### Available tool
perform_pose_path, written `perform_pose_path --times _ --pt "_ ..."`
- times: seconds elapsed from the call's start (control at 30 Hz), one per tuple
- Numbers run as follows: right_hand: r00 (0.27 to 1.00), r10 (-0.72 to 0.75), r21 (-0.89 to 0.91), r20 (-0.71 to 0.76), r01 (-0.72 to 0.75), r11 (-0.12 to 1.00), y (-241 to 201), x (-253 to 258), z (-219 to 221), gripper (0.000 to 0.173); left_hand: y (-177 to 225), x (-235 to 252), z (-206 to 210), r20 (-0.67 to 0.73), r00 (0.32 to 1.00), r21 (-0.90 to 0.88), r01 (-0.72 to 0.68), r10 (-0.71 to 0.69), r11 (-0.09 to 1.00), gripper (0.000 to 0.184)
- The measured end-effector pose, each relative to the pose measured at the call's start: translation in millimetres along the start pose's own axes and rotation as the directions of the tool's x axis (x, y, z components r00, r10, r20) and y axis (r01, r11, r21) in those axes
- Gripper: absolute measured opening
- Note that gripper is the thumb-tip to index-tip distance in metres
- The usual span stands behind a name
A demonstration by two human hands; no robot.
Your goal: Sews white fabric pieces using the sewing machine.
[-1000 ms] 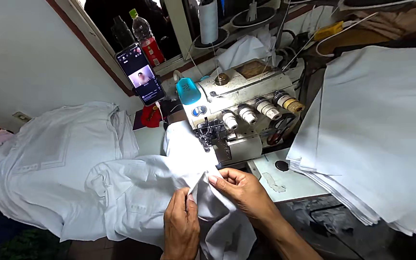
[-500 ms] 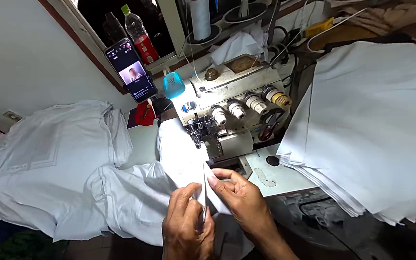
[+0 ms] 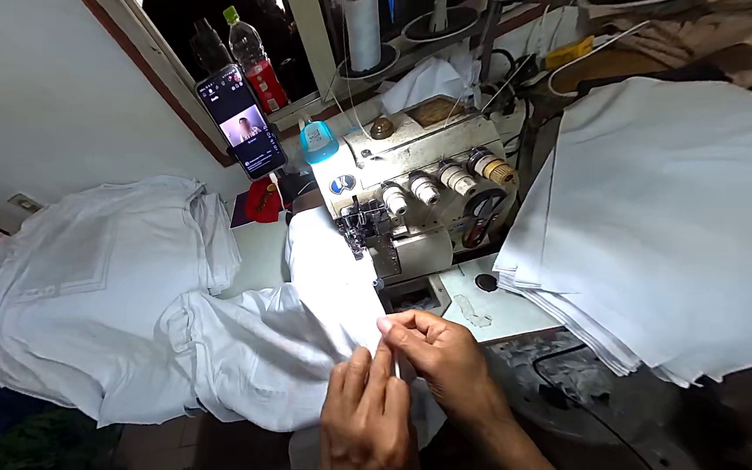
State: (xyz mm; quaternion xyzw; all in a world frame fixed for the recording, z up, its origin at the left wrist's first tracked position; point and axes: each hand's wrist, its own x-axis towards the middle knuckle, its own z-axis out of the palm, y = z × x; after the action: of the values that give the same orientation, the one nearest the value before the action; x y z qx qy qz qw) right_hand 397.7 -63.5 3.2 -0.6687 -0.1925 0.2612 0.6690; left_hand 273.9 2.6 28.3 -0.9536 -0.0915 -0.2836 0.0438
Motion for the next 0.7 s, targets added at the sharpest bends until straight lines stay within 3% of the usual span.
perform_pose_path --times 0.07,0.13,0.23,0.3,0.5,0.6,0.7 --pt "1.0 0.025 0.001 -0.009 -0.025 1.0 2.8 5.9 1.0 0.012 0.3 -1.0 -7.3 0.084 0.996 -0.127 0.029 -0.018 0.991 0.013" --pt "0.999 0.022 0.022 -0.031 -0.021 1.0 13.0 6.2 -1.2 0.011 -12.0 6.7 -10.5 0.108 0.988 -0.318 0.144 -0.115 0.937 0.014" --pt "0.999 0.043 0.123 -0.03 -0.039 0.992 17.5 0.7 -6.2 0.013 -37.2 26.6 12.9 -0.029 0.969 -0.219 0.232 -0.244 0.948 0.032" --pt "0.998 0.052 0.203 -0.024 -0.046 0.978 13.5 0.6 -6.3 0.012 -43.3 34.8 29.2 0.019 0.958 -0.116 0.286 -0.286 0.951 0.042" --pt "0.993 0.121 0.31 -0.005 -0.113 0.944 6.1 23.7 6.8 0.01 -65.7 61.7 46.1 0.079 0.951 -0.068 0.303 -0.298 0.95 0.04" --pt "0.987 0.161 0.37 -0.007 -0.147 0.917 1.7 40.4 16.1 0.009 -97.6 88.2 57.1 0.153 0.953 -0.212 0.289 -0.26 0.934 0.037" --pt "0.994 0.11 0.342 -0.025 -0.094 0.935 0.5 42.3 20.2 0.01 -133.3 94.7 45.7 0.201 0.965 -0.421 0.239 -0.167 0.875 0.034"
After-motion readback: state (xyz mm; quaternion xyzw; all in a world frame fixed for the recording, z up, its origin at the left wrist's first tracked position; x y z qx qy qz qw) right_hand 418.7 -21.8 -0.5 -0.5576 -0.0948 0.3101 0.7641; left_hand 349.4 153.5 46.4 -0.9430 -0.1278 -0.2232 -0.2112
